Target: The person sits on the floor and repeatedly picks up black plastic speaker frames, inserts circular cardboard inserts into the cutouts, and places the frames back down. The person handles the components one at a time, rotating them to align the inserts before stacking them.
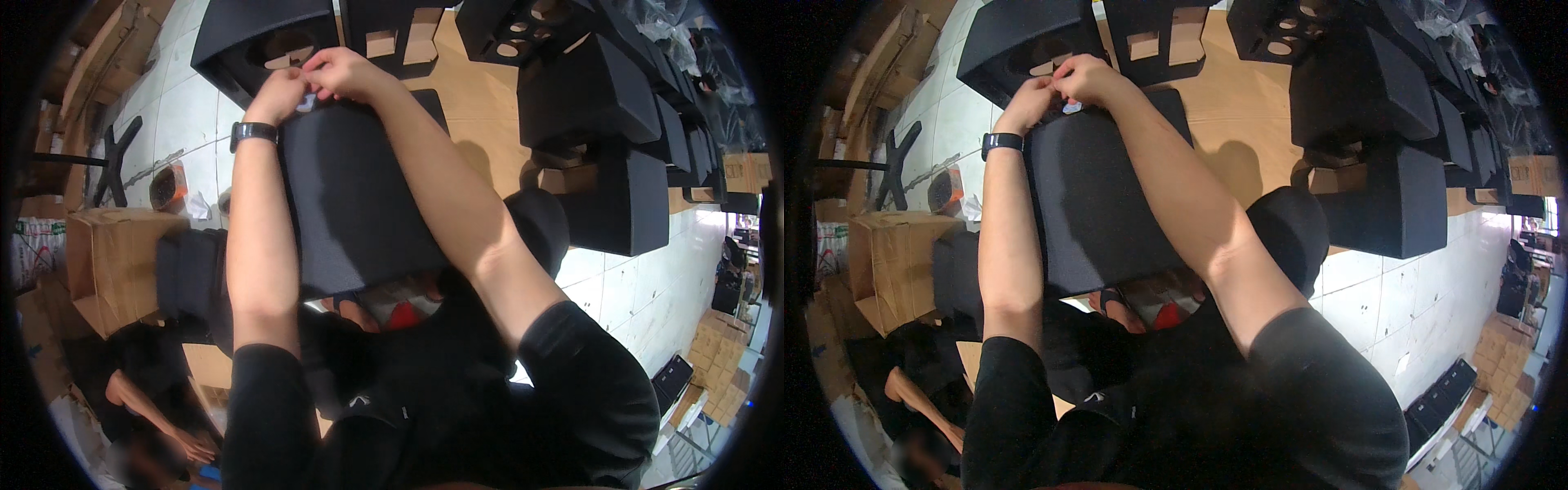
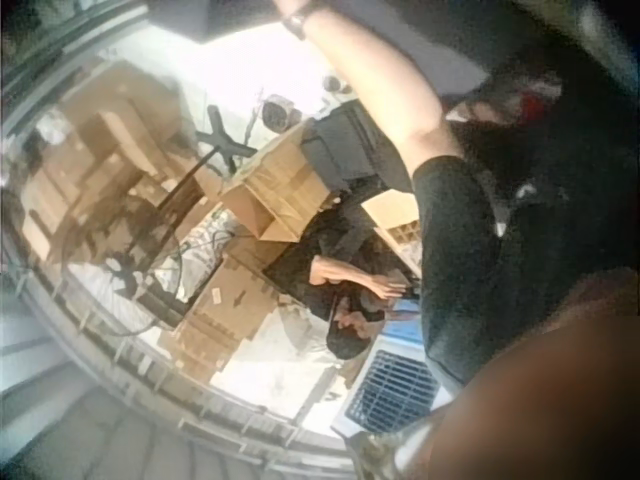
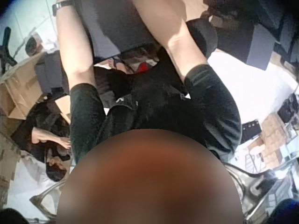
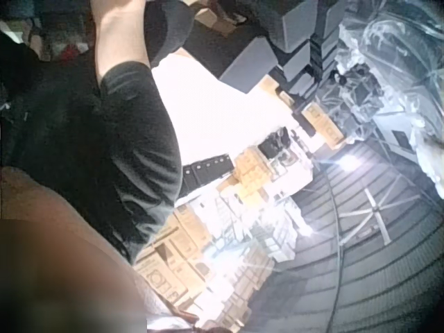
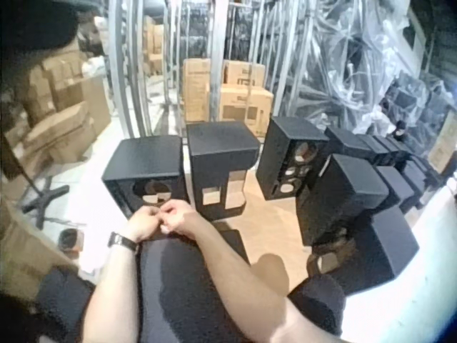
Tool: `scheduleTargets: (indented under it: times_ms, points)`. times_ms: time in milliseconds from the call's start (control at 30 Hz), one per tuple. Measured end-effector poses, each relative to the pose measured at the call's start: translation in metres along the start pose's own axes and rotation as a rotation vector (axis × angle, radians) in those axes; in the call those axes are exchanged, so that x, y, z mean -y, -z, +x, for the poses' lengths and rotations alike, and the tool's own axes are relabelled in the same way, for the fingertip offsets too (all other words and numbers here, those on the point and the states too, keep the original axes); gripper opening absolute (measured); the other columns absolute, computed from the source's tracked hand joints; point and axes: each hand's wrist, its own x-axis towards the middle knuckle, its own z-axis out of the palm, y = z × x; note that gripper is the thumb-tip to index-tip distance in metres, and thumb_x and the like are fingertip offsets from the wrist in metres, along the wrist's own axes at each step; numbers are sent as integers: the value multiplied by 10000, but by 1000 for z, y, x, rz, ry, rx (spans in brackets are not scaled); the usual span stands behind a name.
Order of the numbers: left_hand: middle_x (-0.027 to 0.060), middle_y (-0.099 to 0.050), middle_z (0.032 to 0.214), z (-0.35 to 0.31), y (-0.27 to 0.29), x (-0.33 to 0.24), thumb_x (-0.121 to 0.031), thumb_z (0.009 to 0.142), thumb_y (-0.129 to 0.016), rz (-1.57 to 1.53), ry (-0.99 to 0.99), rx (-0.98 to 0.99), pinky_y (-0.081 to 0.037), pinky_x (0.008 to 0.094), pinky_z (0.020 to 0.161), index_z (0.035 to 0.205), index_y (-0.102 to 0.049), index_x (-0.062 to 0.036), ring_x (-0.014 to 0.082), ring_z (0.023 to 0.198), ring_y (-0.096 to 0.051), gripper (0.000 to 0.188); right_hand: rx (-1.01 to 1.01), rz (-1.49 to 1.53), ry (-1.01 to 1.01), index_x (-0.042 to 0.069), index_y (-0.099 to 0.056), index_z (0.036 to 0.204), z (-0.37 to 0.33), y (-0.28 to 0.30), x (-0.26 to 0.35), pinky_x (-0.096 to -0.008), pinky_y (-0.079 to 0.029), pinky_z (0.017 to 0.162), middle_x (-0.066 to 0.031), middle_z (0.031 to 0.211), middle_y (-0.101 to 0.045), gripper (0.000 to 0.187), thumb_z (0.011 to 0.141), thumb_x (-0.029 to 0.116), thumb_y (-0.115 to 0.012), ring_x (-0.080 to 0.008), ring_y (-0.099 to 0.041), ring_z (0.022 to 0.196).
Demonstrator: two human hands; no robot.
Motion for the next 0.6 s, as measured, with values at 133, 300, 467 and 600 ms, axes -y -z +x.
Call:
scheduleTargets:
  times_ms: [133, 300, 467, 600]
  points:
    - [102, -738, 935, 8, -6, 3, -180, 953, -594, -2, 29, 51, -504, 332, 811, 1021, -741, 27, 183, 867, -660, 263, 87, -10, -78, 52, -666, 1226, 6, 6, -4, -287, -506, 694, -63, 992, -704, 404, 906, 297, -697, -160, -687, 846]
    - [108, -734, 965, 3, -6, -8, -161, 985, -563, -23, 72, 46, -513, 331, 793, 1067, -733, 22, 186, 874, -662, 263, 75, -26, -98, 63, -666, 1219, 7, 5, 0, -292, -490, 711, -64, 980, -681, 420, 888, 320, -692, -161, -675, 847]
    - [103, -725, 1054, -2, -5, -11, -127, 1011, -549, -58, 123, 102, -531, 316, 829, 1199, -671, 50, 181, 906, -675, 286, 96, -19, -90, 53, -653, 1239, 1, 3, 2, -288, -483, 705, -71, 991, -687, 426, 898, 307, -670, -164, -671, 854]
    - [96, -718, 963, -1, -6, -4, -158, 1000, -547, -150, 130, 88, -516, 321, 745, 1116, -706, 42, 173, 848, -654, 281, 67, -43, -76, 68, -658, 1223, -2, 1, 2, -279, -486, 697, -63, 983, -685, 402, 914, 324, -675, -154, -668, 851]
